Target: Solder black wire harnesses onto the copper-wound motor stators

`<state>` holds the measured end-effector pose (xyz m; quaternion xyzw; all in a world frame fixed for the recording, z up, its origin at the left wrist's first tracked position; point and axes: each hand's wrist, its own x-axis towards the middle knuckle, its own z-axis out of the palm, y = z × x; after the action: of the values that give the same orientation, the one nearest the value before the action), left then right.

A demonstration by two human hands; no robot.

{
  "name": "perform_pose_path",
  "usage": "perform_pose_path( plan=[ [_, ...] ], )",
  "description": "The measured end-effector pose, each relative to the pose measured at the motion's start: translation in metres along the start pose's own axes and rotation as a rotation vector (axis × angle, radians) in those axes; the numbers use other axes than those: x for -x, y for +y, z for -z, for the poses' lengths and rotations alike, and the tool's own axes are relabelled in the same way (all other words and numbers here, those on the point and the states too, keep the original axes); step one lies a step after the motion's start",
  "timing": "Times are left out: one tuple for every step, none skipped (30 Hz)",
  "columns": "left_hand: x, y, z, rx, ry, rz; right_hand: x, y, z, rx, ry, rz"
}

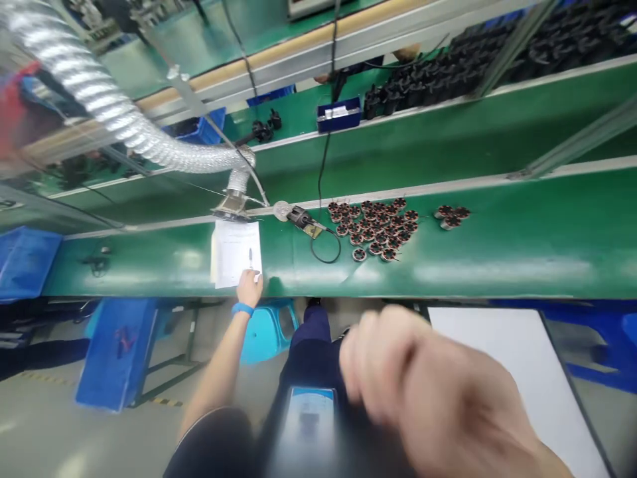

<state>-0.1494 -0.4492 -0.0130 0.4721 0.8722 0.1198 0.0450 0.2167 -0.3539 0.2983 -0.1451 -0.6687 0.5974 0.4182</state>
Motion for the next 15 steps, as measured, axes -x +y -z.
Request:
perform_pose_path(
  plan=[
    [-0.012,-0.021,0.004,-0.02,0.005,0.005,-0.013,0.025,-0.008,0.021,0.032,0.025],
    [-0.025,-0.041,0.008,-0.038,0.007,0.005,-0.026,0.054,-0.018,0.1,0.083,0.067],
    [-0.038,-0.061,0.011,-0.054,0.005,0.003,-0.038,0.087,-0.029,0.211,0.105,0.082],
    [-0.05,-0.08,0.014,-0.069,0.002,0.0,-0.048,0.122,-0.041,0.324,0.068,0.065],
    [-0.063,-0.099,0.015,-0.081,-0.003,-0.004,-0.057,0.158,-0.055,0.437,-0.039,-0.008],
    [-0.074,-0.117,0.016,-0.091,-0.01,-0.011,-0.065,0.193,-0.069,0.544,-0.153,-0.058],
    [-0.085,-0.134,0.016,-0.098,-0.021,-0.021,-0.071,0.226,-0.084,0.658,-0.246,-0.079],
    [-0.095,-0.151,0.016,-0.102,-0.035,-0.033,-0.077,0.256,-0.099,0.776,-0.346,-0.089],
    [-0.104,-0.167,0.015,-0.103,-0.053,-0.048,-0.082,0.284,-0.114,0.887,-0.443,-0.103],
    [-0.111,-0.183,0.014,-0.102,-0.075,-0.067,-0.088,0.309,-0.129,0.985,-0.52,-0.109],
    [-0.118,-0.197,0.012,-0.098,-0.102,-0.087,-0.095,0.332,-0.143,1.059,-0.588,-0.106],
    [-0.123,-0.21,0.01,-0.093,-0.132,-0.11,-0.101,0.353,-0.157,1.093,-0.636,-0.103],
    [-0.127,-0.222,0.008,-0.086,-0.167,-0.137,-0.108,0.372,-0.17,1.108,-0.675,-0.095],
    [-0.13,-0.232,0.004,-0.077,-0.203,-0.164,-0.115,0.391,-0.182,1.106,-0.708,-0.087],
    [-0.131,-0.24,0.0,-0.067,-0.237,-0.191,-0.121,0.409,-0.192,1.095,-0.736,-0.078]
  ],
)
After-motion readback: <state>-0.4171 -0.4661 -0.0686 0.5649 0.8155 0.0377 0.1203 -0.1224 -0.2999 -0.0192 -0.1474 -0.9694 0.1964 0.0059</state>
